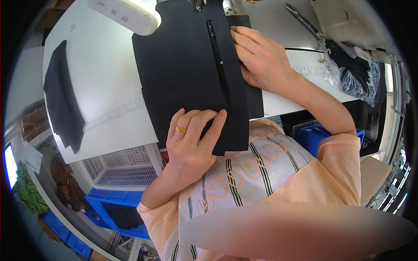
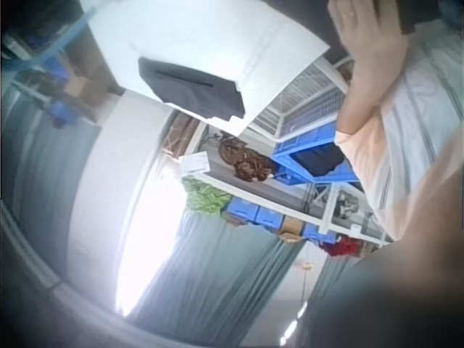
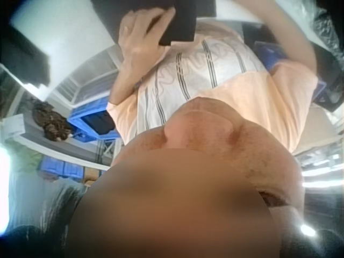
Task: Sewing a zipper onto a black fabric piece using an industrial sewing machine.
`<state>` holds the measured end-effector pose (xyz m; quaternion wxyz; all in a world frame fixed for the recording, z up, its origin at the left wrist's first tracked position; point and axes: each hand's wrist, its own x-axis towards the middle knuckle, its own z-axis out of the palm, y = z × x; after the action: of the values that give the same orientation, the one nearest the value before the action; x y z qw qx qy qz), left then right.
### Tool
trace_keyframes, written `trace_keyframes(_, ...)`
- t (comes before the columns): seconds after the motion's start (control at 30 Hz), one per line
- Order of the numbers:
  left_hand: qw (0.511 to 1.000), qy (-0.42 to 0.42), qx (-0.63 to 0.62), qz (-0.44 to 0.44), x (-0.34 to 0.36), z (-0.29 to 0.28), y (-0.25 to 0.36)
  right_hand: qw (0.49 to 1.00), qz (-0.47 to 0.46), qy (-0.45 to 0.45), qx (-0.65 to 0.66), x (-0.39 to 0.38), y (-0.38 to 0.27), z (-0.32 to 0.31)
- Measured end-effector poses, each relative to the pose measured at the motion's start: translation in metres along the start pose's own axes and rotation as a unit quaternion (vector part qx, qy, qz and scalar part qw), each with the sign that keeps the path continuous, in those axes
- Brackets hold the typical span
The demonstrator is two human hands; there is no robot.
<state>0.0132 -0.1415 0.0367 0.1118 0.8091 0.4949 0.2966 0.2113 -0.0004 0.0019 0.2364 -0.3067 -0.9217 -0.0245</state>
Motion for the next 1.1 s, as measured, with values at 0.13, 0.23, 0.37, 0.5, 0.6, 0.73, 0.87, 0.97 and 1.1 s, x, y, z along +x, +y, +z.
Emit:
trace_keyframes(0.13, 1.000, -0.010, 0.004, -0.006, -0.001, 0.003, 0.000, 1.000, 0.004, 0.019, -0.012, 0.000, 0.000, 0.000)
trace_keyframes(0.23, 1.000, -0.018, 0.015, -0.007, -0.003, 0.006, 0.001, 1.000, 0.000, 0.019, -0.013, 0.000, 0.000, -0.002)
trace_keyframes(0.37, 0.999, -0.018, 0.025, -0.012, -0.009, 0.011, 0.000, 1.000, -0.012, 0.014, -0.014, 0.002, 0.002, -0.005)
trace_keyframes(0.5, 1.000, -0.004, 0.004, -0.015, -0.014, 0.016, -0.001, 0.999, -0.025, -0.015, -0.012, 0.004, 0.005, -0.009)
trace_keyframes(0.6, 1.000, 0.009, 0.012, -0.015, -0.017, 0.017, 0.000, 0.998, -0.020, -0.047, 0.026, 0.005, 0.006, -0.012)
trace_keyframes(0.73, 1.000, 0.012, 0.012, -0.023, -0.018, 0.017, 0.001, 0.998, -0.044, -0.026, 0.044, 0.007, 0.004, -0.015)
trace_keyframes(0.87, 1.000, 0.011, 0.015, -0.021, -0.018, 0.016, 0.002, 0.998, -0.043, -0.054, 0.015, 0.007, 0.003, -0.018)
trace_keyframes(0.97, 1.000, 0.010, 0.019, -0.021, -0.018, 0.014, 0.003, 0.998, -0.034, -0.056, 0.014, 0.007, 0.002, -0.017)
trace_keyframes(1.1, 0.999, 0.016, 0.007, -0.031, -0.018, 0.014, 0.006, 0.999, -0.038, -0.021, 0.033, 0.008, 0.003, -0.014)
